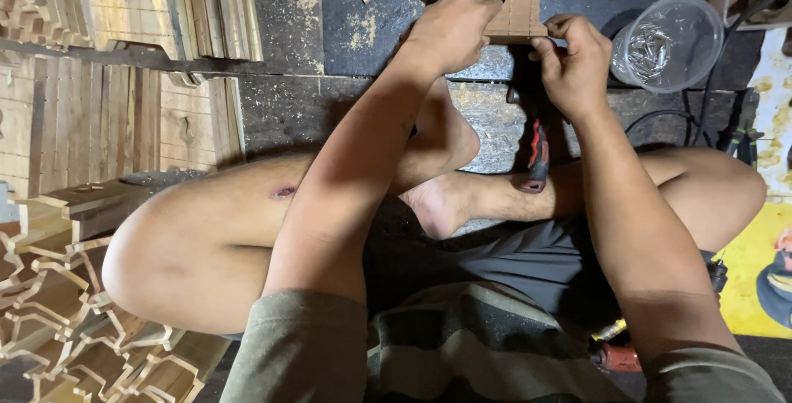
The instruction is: The person sits on the floor and assembles small wooden frames by hand. They pick up nails from a container, place them into pre-drilled holes on the wooden pieces, and hammer them in to secure the joints. The person repeats this process for multiple frames, stacking the completed ones nearby.
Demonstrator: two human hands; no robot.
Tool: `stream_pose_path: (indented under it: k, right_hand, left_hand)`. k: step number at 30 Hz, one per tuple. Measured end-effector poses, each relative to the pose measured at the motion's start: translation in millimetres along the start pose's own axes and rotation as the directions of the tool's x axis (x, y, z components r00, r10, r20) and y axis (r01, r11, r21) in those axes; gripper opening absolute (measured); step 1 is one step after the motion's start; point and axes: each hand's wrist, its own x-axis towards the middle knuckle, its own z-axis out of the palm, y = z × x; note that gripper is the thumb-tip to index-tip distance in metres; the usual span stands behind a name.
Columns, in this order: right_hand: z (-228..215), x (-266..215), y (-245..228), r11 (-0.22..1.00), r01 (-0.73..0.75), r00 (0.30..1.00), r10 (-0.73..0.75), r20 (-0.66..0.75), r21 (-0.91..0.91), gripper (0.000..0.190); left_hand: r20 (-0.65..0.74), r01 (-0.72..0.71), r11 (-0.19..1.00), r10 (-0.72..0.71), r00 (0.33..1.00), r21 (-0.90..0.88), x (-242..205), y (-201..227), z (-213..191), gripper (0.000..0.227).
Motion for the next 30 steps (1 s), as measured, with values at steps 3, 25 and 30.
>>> stream_pose_path:
  k: [3, 25, 30]
  right_hand:
    - [-15.3, 7.1, -13.9, 0.995, -0.096, 0.993, 0.096, 0.071, -0.007, 0.012]
    - [-113.4, -8.8, 112.8, 0.716, -0.138, 0.678, 0.572, 0.462, -0.685, 0.03]
    - [-131.0, -2.4, 87.1, 0.74, -0.301, 0.66, 0.617, 0.429, -0.601, 0.027]
  left_hand:
    - [0.003, -0.007, 1.0, 0.007, 1.0, -0.005, 0.1, -0.5, -2.2, 0.015]
    - [0.045, 0.028, 0.999, -0.026, 0.999, -0.033, 0.3, -0.5, 0.2, 0.016]
    - [0.01, 0.014, 1.0, -0.014, 1.0, 0.007, 1.3, -1.7, 4.8, 0.021]
